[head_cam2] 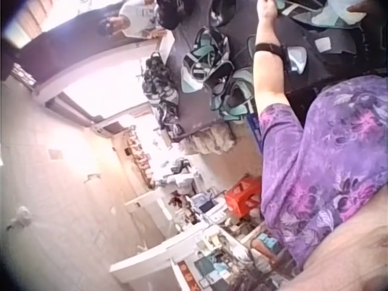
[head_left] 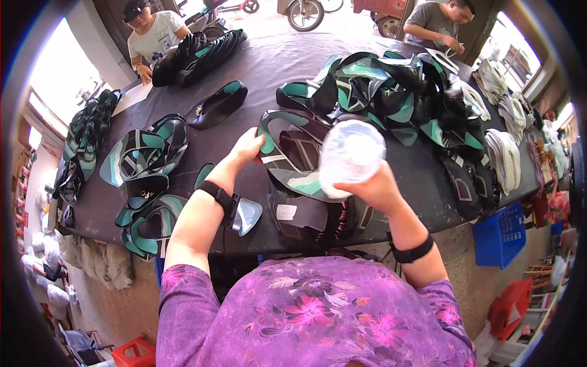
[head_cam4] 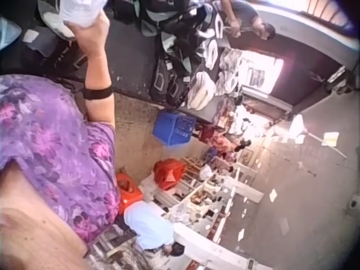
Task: The recorder is applying a liquid adhesive from a plastic bottle to the edges of various shoe upper components and sorting them.
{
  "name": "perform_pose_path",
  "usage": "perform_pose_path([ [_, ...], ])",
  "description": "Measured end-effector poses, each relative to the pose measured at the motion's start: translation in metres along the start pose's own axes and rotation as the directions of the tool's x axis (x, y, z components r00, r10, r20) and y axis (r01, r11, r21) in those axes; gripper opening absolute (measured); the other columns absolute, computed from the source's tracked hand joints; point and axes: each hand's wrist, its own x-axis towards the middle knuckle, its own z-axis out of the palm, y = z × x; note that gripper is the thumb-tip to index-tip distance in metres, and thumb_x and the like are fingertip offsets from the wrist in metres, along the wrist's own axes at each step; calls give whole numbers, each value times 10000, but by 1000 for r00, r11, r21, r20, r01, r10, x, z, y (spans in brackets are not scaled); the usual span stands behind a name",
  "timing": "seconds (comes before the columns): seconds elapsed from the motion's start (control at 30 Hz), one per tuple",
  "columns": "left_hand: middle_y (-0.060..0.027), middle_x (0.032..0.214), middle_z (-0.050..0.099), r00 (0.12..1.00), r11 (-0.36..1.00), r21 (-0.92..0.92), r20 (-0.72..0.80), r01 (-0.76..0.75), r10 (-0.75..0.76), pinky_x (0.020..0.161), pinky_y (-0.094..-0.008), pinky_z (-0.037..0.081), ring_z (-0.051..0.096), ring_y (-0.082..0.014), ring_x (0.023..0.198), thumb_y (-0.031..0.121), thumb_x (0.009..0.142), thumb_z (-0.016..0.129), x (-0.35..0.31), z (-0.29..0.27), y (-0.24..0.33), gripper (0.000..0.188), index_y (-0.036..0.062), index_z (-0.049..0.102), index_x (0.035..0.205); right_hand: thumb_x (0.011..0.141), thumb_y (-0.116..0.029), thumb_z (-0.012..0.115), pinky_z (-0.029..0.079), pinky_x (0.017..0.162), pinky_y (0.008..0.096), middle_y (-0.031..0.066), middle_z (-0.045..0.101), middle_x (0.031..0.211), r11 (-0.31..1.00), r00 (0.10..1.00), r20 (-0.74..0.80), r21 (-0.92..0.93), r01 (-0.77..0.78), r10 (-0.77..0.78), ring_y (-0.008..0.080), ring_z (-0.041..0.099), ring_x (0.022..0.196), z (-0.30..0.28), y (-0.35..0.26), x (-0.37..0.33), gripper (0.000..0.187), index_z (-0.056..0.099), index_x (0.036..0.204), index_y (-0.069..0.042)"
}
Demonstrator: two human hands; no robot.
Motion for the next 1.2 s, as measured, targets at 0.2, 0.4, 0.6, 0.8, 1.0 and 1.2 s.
perform_pose_path([
  [0.2, -33, 834, 502, 999, 996, -85, 18, 36, -35, 568, -308, 454, 511, -141, 714, 237, 784, 391, -6, 5, 8, 253, 84, 415, 984, 595, -51, 669, 378, 767, 258, 60, 521, 906, 992, 971, -238, 124, 30, 0, 137, 489, 847, -22, 19, -9, 439, 458, 974, 18],
  [0.4, -72, 869, 496, 998, 967, -255, -44, 21, -33, 514, -309, 467, 529, -175, 691, 196, 799, 371, -18, 2, 9, 317, 48, 332, 1077, 616, -38, 649, 377, 764, 255, 61, 526, 916, 943, 986, -125, 326, -66, 112, 131, 493, 853, -20, 23, -17, 379, 479, 951, 12],
  [0.6, -54, 856, 493, 999, 880, -474, 0, -29, 33, 561, -296, 463, 518, -146, 715, 162, 788, 388, -32, 9, 32, 275, 53, 357, 1039, 628, -8, 615, 379, 747, 242, 51, 529, 889, 959, 954, -292, 284, 22, 65, 126, 495, 839, -32, 26, -14, 324, 494, 927, 20],
  [0.8, -90, 893, 512, 993, 631, -772, -13, -83, 115, 754, -328, 417, 523, -196, 796, 92, 781, 392, -73, 12, 83, 198, 4, 421, 956, 745, -219, 508, 359, 815, 341, 94, 501, 962, 590, 846, -462, 772, 236, 266, 199, 472, 917, -90, 47, -56, 333, 440, 988, -2],
  [1.0, -151, 925, 510, 992, 423, -906, 28, -28, 126, 763, -301, 428, 513, -237, 861, 93, 796, 362, -60, 6, 124, 197, -42, 423, 925, 750, -314, 487, 361, 841, 380, 93, 465, 1055, 236, 729, -524, 851, 469, 440, 235, 436, 987, -170, 45, -122, 423, 405, 1058, -37],
  [1.2, -183, 910, 466, 990, 329, -936, -95, -123, 100, 773, -386, 415, 484, -279, 842, 91, 812, 309, 8, 48, 164, 202, -58, 391, 920, 726, -234, 538, 349, 853, 383, 127, 436, 1092, 208, 600, -624, 759, 617, 500, 244, 410, 1017, -203, 52, -187, 452, 381, 1082, -4],
])
